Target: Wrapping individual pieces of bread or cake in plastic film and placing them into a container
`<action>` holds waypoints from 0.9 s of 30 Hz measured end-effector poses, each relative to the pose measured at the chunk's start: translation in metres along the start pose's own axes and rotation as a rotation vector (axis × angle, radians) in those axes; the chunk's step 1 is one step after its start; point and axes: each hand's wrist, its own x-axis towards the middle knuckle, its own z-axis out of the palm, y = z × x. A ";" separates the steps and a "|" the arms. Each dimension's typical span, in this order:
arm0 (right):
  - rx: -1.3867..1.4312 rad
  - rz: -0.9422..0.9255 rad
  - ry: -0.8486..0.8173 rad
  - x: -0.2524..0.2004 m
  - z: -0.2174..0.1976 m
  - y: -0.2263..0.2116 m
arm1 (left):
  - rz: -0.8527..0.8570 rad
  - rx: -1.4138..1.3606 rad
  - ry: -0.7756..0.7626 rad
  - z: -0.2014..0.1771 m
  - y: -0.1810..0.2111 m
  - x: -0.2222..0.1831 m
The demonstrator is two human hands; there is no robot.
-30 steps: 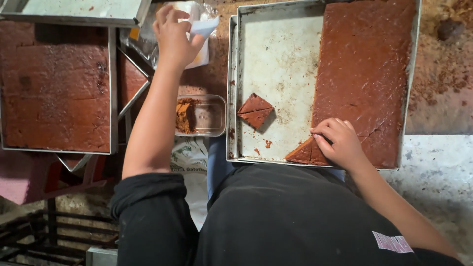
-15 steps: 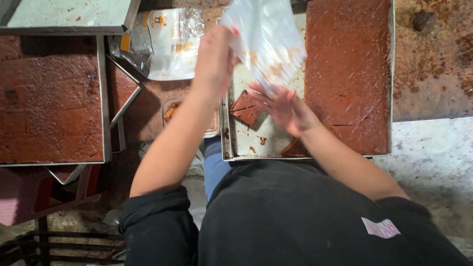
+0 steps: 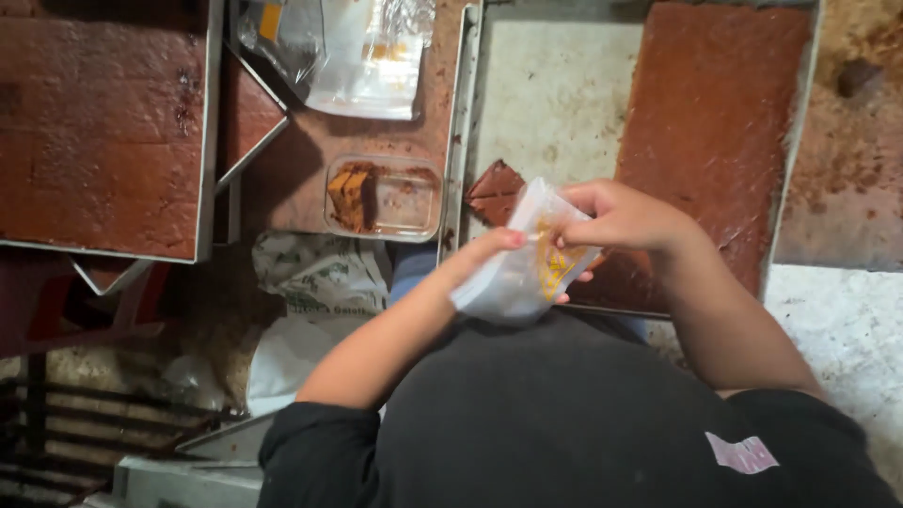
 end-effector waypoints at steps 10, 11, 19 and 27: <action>-0.135 0.118 -0.154 0.022 -0.023 0.030 | -0.091 -0.386 -0.029 -0.041 -0.023 0.001; -0.142 0.063 -0.207 0.024 -0.027 0.031 | -0.079 -0.401 -0.027 -0.042 -0.025 -0.001; -0.012 -0.068 0.103 0.021 -0.052 0.079 | 0.141 -0.278 0.234 0.006 -0.003 -0.043; 0.490 -0.318 0.410 0.027 -0.112 0.131 | 0.405 0.497 0.114 -0.037 0.022 -0.047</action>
